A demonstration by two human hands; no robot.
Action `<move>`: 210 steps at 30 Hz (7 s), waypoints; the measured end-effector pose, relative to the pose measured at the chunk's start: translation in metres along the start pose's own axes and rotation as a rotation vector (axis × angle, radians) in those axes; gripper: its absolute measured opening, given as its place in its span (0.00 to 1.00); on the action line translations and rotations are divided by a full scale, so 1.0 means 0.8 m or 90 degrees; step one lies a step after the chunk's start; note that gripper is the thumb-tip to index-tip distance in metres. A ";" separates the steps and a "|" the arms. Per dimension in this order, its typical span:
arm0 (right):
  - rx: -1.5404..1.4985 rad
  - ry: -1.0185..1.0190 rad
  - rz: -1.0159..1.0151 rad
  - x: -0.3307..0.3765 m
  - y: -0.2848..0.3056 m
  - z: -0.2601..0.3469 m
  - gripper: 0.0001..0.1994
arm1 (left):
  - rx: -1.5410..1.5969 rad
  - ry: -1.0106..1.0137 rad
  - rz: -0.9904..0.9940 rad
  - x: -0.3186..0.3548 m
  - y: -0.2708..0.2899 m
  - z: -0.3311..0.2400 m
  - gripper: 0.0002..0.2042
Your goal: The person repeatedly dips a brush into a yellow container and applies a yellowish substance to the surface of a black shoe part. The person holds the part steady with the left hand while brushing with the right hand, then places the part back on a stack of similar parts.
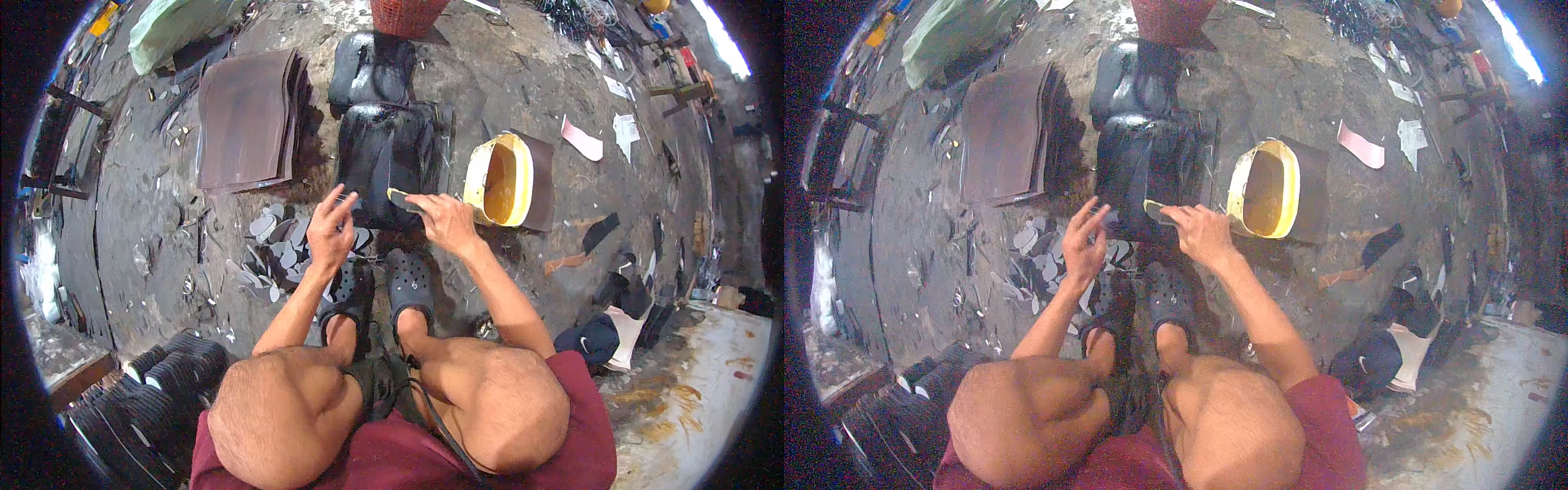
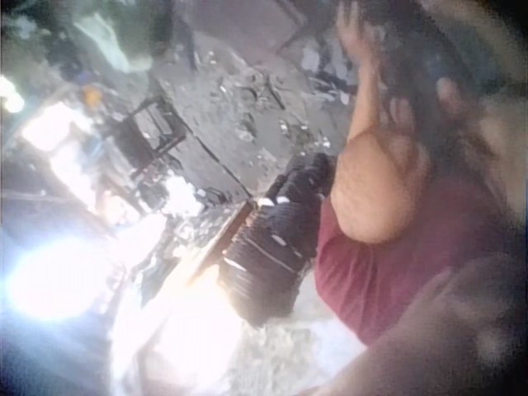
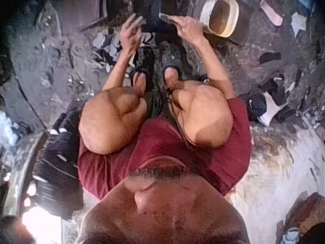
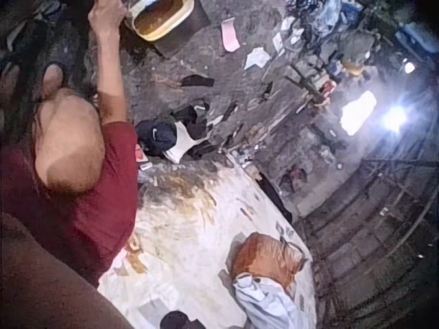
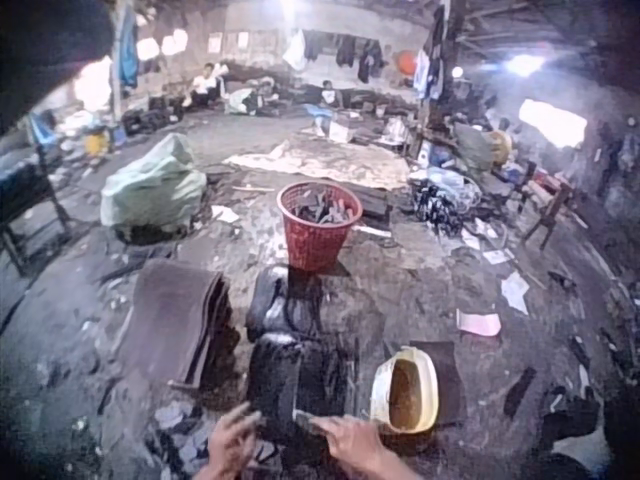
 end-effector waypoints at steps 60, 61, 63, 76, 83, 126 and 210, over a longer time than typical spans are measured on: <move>0.155 0.177 -0.005 0.049 -0.064 0.092 0.23 | 0.476 0.624 0.104 0.063 -0.041 0.093 0.23; 0.158 0.175 -0.007 0.053 -0.060 0.095 0.23 | 0.490 0.630 0.109 0.068 -0.044 0.092 0.23; 0.003 0.097 0.044 0.054 -0.056 0.084 0.24 | 0.499 0.613 0.102 0.068 -0.043 0.092 0.24; -0.481 -0.116 -0.485 0.002 0.173 0.001 0.17 | 0.588 0.708 0.213 -0.026 -0.066 -0.005 0.39; -0.519 -0.144 -0.541 0.022 0.176 -0.022 0.16 | 0.766 0.425 0.140 -0.192 -0.048 -0.053 0.19; -0.095 -0.427 -0.454 0.113 0.193 -0.230 0.27 | 0.121 0.245 0.155 -0.051 -0.069 0.019 0.48; -0.231 0.180 -0.127 -0.128 0.114 0.109 0.16 | -0.171 -0.346 0.248 0.047 -0.100 -0.104 0.28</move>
Point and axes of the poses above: each hand's wrist, its own x-axis away from the middle knuckle, its own y-axis out of the back of the hand, z = x × y, the point moved 8 cm from there along -x, towards the middle knuckle, and after that the axes turned 8 degrees about -x, right-handed, at the moved point
